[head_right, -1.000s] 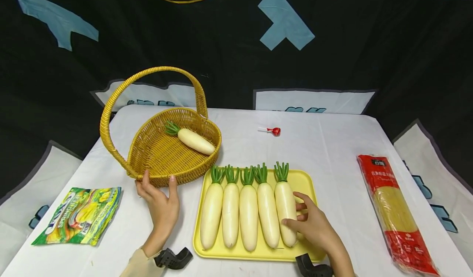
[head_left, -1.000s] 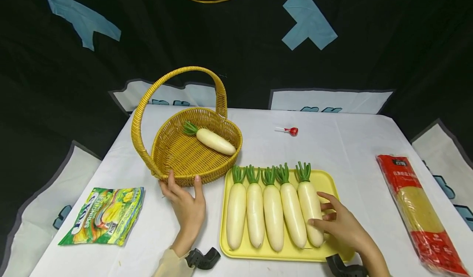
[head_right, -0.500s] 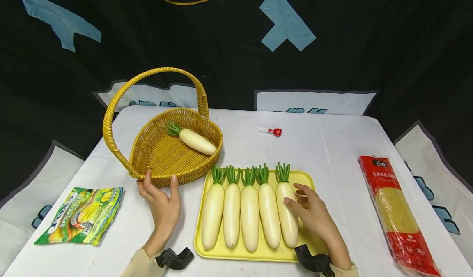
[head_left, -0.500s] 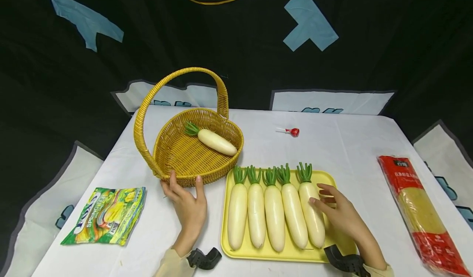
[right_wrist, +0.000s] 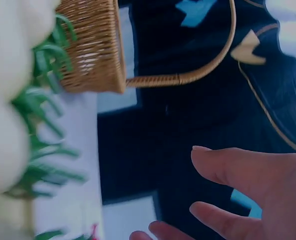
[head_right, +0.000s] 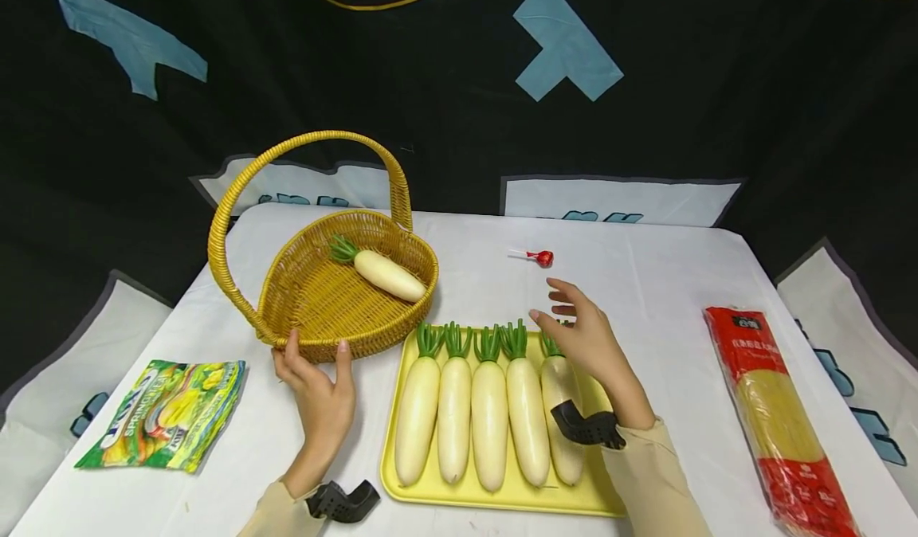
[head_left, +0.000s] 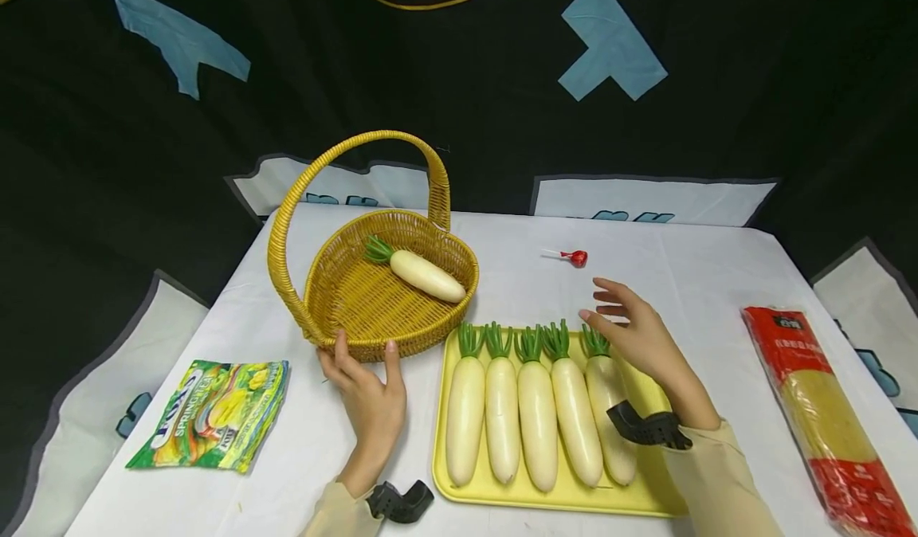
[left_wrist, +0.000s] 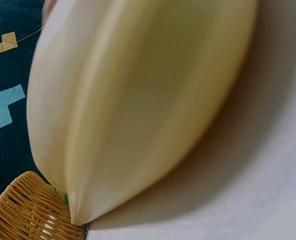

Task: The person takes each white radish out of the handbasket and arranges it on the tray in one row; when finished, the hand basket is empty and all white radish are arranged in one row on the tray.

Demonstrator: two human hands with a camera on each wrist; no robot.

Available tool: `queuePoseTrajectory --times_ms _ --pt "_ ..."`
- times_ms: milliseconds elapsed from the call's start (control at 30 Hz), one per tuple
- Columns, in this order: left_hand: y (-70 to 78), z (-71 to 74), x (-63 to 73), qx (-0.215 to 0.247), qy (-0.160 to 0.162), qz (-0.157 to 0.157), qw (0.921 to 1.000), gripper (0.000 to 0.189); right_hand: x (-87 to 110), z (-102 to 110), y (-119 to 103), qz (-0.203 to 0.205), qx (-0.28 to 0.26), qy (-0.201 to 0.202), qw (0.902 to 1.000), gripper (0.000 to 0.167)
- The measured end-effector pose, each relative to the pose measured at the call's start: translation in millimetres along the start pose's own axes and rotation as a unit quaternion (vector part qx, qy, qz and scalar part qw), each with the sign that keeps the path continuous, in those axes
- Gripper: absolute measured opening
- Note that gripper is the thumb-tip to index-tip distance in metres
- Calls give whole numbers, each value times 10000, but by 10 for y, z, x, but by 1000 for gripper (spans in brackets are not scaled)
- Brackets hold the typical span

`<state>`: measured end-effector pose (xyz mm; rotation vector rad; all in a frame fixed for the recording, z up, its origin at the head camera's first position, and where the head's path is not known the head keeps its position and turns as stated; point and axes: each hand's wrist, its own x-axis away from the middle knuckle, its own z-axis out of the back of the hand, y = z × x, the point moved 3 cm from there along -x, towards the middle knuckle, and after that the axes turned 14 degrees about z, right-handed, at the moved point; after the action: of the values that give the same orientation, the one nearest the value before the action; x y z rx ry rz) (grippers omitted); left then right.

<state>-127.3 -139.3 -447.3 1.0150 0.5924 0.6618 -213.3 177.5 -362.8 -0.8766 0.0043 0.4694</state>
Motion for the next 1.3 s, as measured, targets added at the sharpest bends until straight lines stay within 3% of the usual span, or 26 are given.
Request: queuePoseTrajectory --times_ms 267,600,933,1300 --pt "3 3 -11 2 -74 24 10000 68 -675 -64 -363 472 -246 -565 9970 63" --pt "-13 8 -21 30 -183 157 9997 68 -1335 -506 -790 822 -646 -1295 9861 60" --pt "-12 2 1 9 -244 170 9996 69 -1569 -982 -854 886 -907 -1827 9750 62" --pt "-31 1 -7 -2 -137 183 9997 69 -1667 -1381 -857 822 6 -2267 9705 70"
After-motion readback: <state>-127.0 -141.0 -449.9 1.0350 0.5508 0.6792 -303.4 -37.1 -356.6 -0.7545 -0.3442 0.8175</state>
